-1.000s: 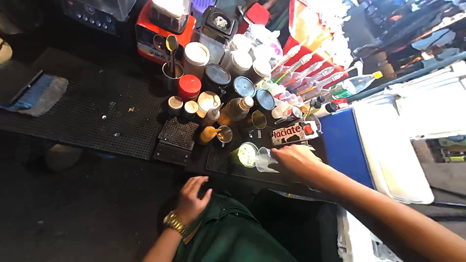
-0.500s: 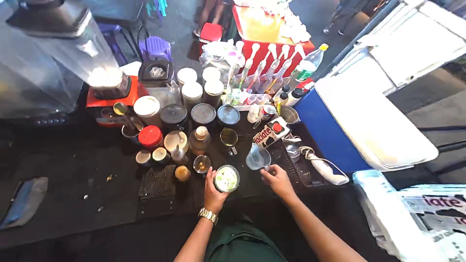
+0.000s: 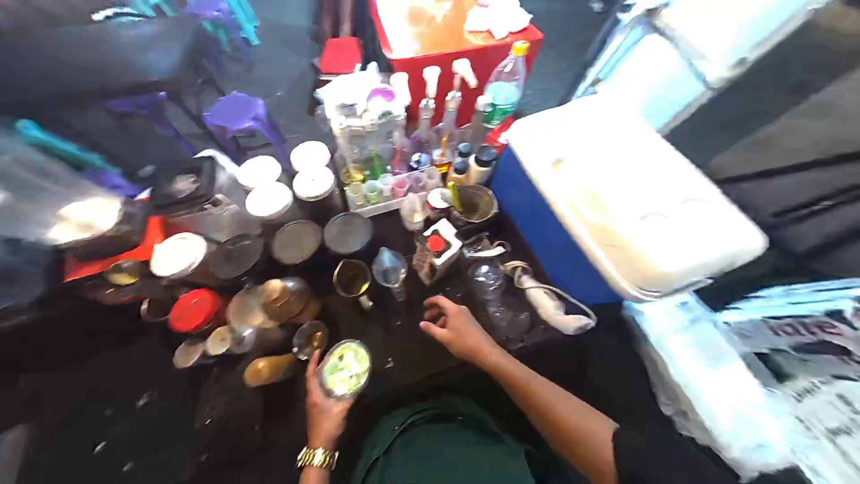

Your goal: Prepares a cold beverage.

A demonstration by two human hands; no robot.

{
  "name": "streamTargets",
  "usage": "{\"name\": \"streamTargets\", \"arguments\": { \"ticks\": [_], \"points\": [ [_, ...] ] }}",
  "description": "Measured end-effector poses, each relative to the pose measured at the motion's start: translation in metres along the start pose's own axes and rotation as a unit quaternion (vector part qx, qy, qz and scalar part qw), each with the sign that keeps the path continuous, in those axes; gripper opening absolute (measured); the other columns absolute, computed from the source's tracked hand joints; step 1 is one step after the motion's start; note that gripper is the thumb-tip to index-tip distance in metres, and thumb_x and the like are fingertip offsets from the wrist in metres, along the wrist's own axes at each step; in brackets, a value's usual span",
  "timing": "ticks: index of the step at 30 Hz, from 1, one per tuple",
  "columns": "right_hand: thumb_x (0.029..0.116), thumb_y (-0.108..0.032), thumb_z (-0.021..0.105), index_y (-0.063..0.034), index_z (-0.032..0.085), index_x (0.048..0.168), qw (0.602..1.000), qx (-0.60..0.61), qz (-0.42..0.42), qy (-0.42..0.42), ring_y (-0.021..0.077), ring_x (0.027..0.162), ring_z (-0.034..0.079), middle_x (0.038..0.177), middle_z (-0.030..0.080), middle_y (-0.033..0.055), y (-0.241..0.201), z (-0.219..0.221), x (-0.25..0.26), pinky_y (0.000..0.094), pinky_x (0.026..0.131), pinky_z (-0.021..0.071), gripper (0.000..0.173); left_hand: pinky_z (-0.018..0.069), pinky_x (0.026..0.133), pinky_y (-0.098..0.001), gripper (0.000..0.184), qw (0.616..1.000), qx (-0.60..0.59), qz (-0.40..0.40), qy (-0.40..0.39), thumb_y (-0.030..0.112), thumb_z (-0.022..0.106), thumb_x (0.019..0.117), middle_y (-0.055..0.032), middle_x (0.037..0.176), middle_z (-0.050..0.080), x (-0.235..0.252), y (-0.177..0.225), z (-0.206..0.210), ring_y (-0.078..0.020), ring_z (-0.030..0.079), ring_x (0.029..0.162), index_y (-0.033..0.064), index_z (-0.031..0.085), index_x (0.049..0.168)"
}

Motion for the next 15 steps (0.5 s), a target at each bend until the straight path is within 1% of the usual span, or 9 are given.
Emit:
{"name": "streamTargets", "arguments": {
  "ticks": [2, 4, 5, 7, 8, 9, 11, 13, 15],
  "points": [
    [0.096, -0.034, 0.067, -0.0112, 0.066, 0.127, 0.994, -0.065, -0.001, 0.085, 0.0238, 0.09, 0.073, 0.107, 0.073, 0.0079, 0.016, -0.062, -0.026, 0.0509, 0.084, 0.0601, 0.038, 0.0482, 0.108, -0.0324, 0.129, 1.0, 0.011, -0.007, 0.022, 0.019, 0.095, 0.0472, -0.0256, 0.148, 0.049, 0.0, -0.003, 0.0, -0.0215, 0.055, 0.132, -0.0055, 0.027, 0.154],
    [0.0946, -0.027, 0.072, -0.0055, 0.066, 0.12, 0.982, -0.094, 0.035, 0.162, 0.0329, 0.089, 0.071, 0.105, 0.071, 0.0157, 0.034, -0.116, -0.032, 0.0596, 0.082, 0.0575, 0.033, 0.0455, 0.111, -0.0327, 0.139, 1.0, 0.017, -0.012, 0.011, 0.016, 0.097, 0.0432, -0.0254, 0.153, 0.043, -0.001, -0.001, -0.002, -0.0221, 0.05, 0.137, -0.0031, 0.02, 0.158],
    [0.0929, -0.022, 0.074, -0.0024, 0.066, 0.119, 0.977, -0.114, 0.052, 0.17, 0.0361, 0.093, 0.07, 0.108, 0.07, 0.0195, 0.041, -0.134, -0.026, 0.0609, 0.085, 0.0567, 0.034, 0.0429, 0.114, -0.0334, 0.144, 1.0, 0.021, -0.007, -0.002, 0.016, 0.099, 0.0418, -0.0249, 0.155, 0.039, -0.001, 0.002, -0.003, -0.0231, 0.046, 0.14, -0.0024, 0.016, 0.159],
    [0.0911, -0.019, 0.075, 0.001, 0.065, 0.121, 0.972, -0.189, 0.096, 0.106, 0.0407, 0.108, 0.066, 0.118, 0.066, 0.024, 0.045, -0.146, -0.011, 0.0622, 0.093, 0.0529, 0.037, 0.0349, 0.12, -0.0359, 0.144, 0.999, 0.047, 0.011, -0.02, 0.021, 0.097, 0.0438, -0.0256, 0.161, 0.029, -0.005, 0.005, -0.008, -0.0275, 0.034, 0.148, -0.0038, 0.015, 0.159],
    [0.0908, -0.022, 0.075, 0.0008, 0.066, 0.119, 0.962, -0.239, 0.119, 0.062, 0.0415, 0.11, 0.065, 0.117, 0.066, 0.0241, 0.045, -0.142, -0.007, 0.0628, 0.093, 0.0525, 0.038, 0.0346, 0.12, -0.0371, 0.141, 0.998, 0.057, 0.008, -0.022, 0.022, 0.096, 0.0462, -0.0263, 0.164, 0.024, -0.01, 0.007, -0.012, -0.0295, 0.031, 0.15, -0.0037, 0.015, 0.159],
    [0.0904, -0.026, 0.075, 0.0004, 0.066, 0.116, 0.946, -0.289, 0.141, 0.021, 0.0422, 0.108, 0.066, 0.114, 0.068, 0.024, 0.045, -0.137, -0.006, 0.0631, 0.09, 0.053, 0.038, 0.0392, 0.117, -0.0384, 0.139, 0.998, 0.059, -0.005, -0.019, 0.02, 0.095, 0.0485, -0.0263, 0.165, 0.019, -0.015, 0.01, -0.016, -0.0308, 0.031, 0.15, -0.0027, 0.014, 0.16],
    [0.09, -0.034, 0.073, 0.0022, 0.064, 0.121, 0.916, -0.354, 0.178, -0.053, 0.0446, 0.111, 0.065, 0.116, 0.067, 0.0259, 0.045, -0.122, -0.009, 0.0647, 0.091, 0.0513, 0.048, 0.0505, 0.106, -0.0434, 0.136, 0.998, 0.049, -0.03, 0.004, 0.014, 0.093, 0.0519, -0.0283, 0.165, 0.017, -0.022, 0.014, -0.023, -0.0355, 0.039, 0.145, -0.0007, 0.013, 0.16],
    [0.0895, -0.036, 0.073, 0.0064, 0.055, 0.134, 0.897, -0.388, 0.193, -0.088, 0.0467, 0.117, 0.061, 0.128, 0.061, 0.0297, 0.05, -0.106, -0.009, 0.0641, 0.094, 0.0501, 0.064, 0.0557, 0.097, -0.0456, 0.133, 0.998, 0.033, -0.049, 0.038, 0.011, 0.091, 0.0539, -0.0291, 0.163, 0.019, -0.03, 0.015, -0.024, -0.0368, 0.047, 0.138, 0.0013, 0.013, 0.161],
    [0.0879, -0.033, 0.075, 0.0089, 0.043, 0.144, 0.887, -0.403, 0.197, -0.114, 0.0503, 0.121, 0.058, 0.135, 0.055, 0.0338, 0.055, -0.093, -0.005, 0.0651, 0.095, 0.0495, 0.077, 0.0597, 0.09, -0.0442, 0.127, 0.994, 0.017, -0.067, 0.085, 0.009, 0.088, 0.0552, -0.0271, 0.161, 0.026, -0.043, 0.013, -0.026, -0.0334, 0.057, 0.129, 0.0039, 0.017, 0.16]
  ]
}}
Point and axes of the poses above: each hand's wrist, its own x-axis towards the middle knuckle, its own z-axis out of the palm, y = z × x, the point moved 2 cm from there along x, towards the middle knuckle
